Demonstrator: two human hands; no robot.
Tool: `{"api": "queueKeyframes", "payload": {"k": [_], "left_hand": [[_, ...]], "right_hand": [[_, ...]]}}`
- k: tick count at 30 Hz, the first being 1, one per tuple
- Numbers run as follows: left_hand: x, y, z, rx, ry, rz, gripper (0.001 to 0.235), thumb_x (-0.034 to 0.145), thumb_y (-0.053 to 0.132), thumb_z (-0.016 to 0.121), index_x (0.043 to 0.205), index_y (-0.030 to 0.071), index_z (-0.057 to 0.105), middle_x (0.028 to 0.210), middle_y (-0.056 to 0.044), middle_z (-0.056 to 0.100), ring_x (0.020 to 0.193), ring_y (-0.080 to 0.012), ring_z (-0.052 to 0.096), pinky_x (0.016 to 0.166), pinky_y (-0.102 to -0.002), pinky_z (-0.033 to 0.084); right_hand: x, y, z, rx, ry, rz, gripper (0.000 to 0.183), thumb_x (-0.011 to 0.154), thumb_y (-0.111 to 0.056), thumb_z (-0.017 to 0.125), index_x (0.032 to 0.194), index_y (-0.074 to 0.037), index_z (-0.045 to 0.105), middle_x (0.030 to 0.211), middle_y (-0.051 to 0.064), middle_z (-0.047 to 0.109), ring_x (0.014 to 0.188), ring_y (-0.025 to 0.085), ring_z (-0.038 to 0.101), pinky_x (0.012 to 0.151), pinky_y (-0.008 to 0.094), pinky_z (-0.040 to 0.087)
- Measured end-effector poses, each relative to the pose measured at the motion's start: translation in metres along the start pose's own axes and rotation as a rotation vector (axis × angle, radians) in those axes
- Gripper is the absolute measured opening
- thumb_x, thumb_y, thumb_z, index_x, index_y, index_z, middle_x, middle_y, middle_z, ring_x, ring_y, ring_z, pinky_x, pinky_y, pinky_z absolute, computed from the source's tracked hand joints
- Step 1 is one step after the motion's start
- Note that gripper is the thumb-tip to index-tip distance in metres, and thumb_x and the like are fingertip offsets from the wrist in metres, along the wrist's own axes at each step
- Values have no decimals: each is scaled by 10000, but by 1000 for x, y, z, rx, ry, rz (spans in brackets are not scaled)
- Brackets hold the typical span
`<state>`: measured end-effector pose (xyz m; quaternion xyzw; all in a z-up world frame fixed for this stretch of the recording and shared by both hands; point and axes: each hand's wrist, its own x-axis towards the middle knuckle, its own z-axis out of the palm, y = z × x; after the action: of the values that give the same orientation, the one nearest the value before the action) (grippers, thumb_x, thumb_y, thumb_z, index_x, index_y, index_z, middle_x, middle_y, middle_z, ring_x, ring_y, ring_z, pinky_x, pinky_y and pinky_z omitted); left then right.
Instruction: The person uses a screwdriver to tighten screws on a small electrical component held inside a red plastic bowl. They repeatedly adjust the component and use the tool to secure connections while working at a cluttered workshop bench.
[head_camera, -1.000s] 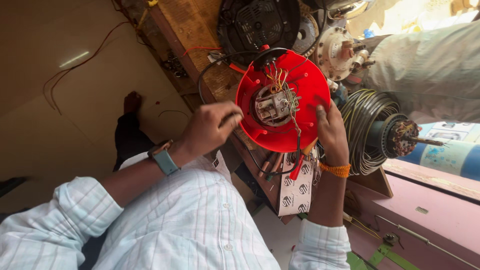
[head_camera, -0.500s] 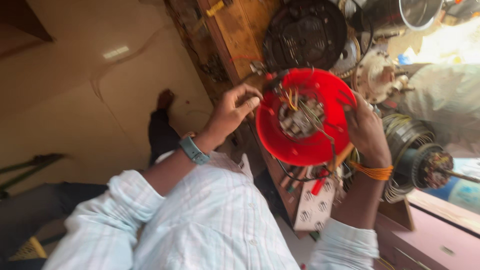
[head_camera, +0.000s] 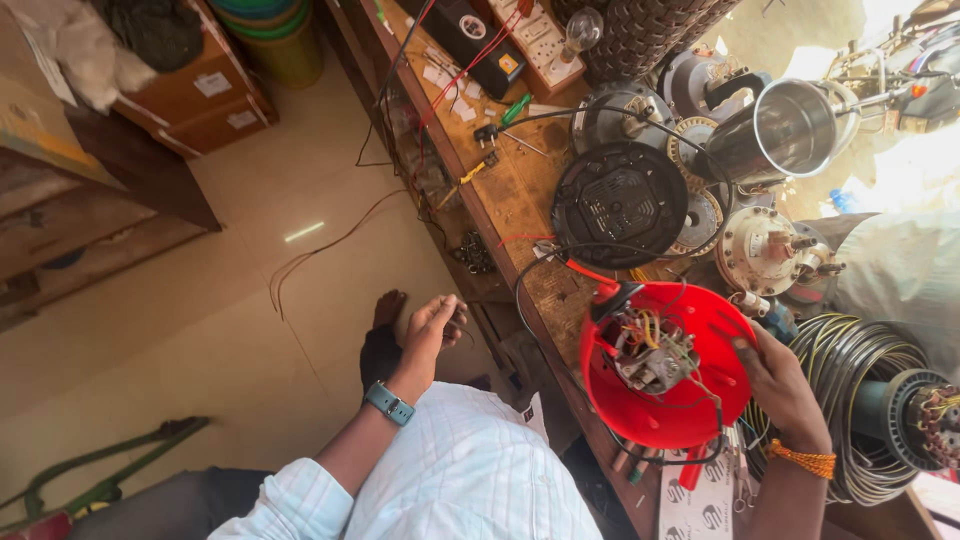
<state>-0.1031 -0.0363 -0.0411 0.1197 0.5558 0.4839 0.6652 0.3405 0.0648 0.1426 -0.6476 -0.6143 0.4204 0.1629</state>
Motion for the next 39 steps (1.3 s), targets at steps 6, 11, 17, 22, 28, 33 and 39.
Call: {"api": "queueKeyframes", "payload": {"k": [6,11,17,22,28,33,39], "left_hand": [[35,12,-14,-158,-12,-103,445,1029,512,512,938,118,698,763,46,661,612,-45,580,549,-202,444],[73,39,-15,-239,-25,-86,486,1031,542,465,928,125,692,735,40,652,595,-52,581,537,-203,463],[115,88,-15,-72,-105,-67,288,1042,386,560,956,142,685,778,65,652,623,-37,582,566,-207,465],[203,125,-15,45,-228,292,329,1075,370,587,894,103,653,716,23,617,589,-61,549,526,-218,408],[294,193,25,776,-128,819,235,958,273,684,942,39,701,813,-71,731,739,-220,697,644,-365,535],[293,213,57,1280,-292,932,133,922,186,689,960,61,710,946,-136,721,872,-363,689,702,-482,538],[298,168,89,1823,-544,1558,145,836,105,674,972,146,651,965,-50,722,1198,-328,622,1013,-516,555]], "right_hand": [[26,17,-2,-84,-46,2,445,1001,-170,567,1420,-21,562,1176,88,715,1065,144,593,935,320,482],[62,20,1,-309,-72,-16,442,1001,-217,596,1408,-45,589,1157,143,743,1033,195,654,927,367,508],[89,9,-5,-405,10,189,442,969,-291,660,1370,-105,664,1132,197,766,1011,288,710,906,413,546],[56,23,6,-405,109,144,412,1024,-275,624,1409,-131,648,1221,196,737,1121,282,704,952,407,525],[9,-10,51,-513,584,-36,386,1120,-221,482,1435,-105,674,1329,188,692,1206,262,653,982,374,527],[-76,-43,95,125,807,-9,441,1234,-347,447,1419,50,500,1252,193,626,1124,220,630,988,350,528],[-158,-48,148,299,1051,29,436,1255,-346,356,1418,50,435,1234,157,603,1075,177,665,909,299,573]]}}
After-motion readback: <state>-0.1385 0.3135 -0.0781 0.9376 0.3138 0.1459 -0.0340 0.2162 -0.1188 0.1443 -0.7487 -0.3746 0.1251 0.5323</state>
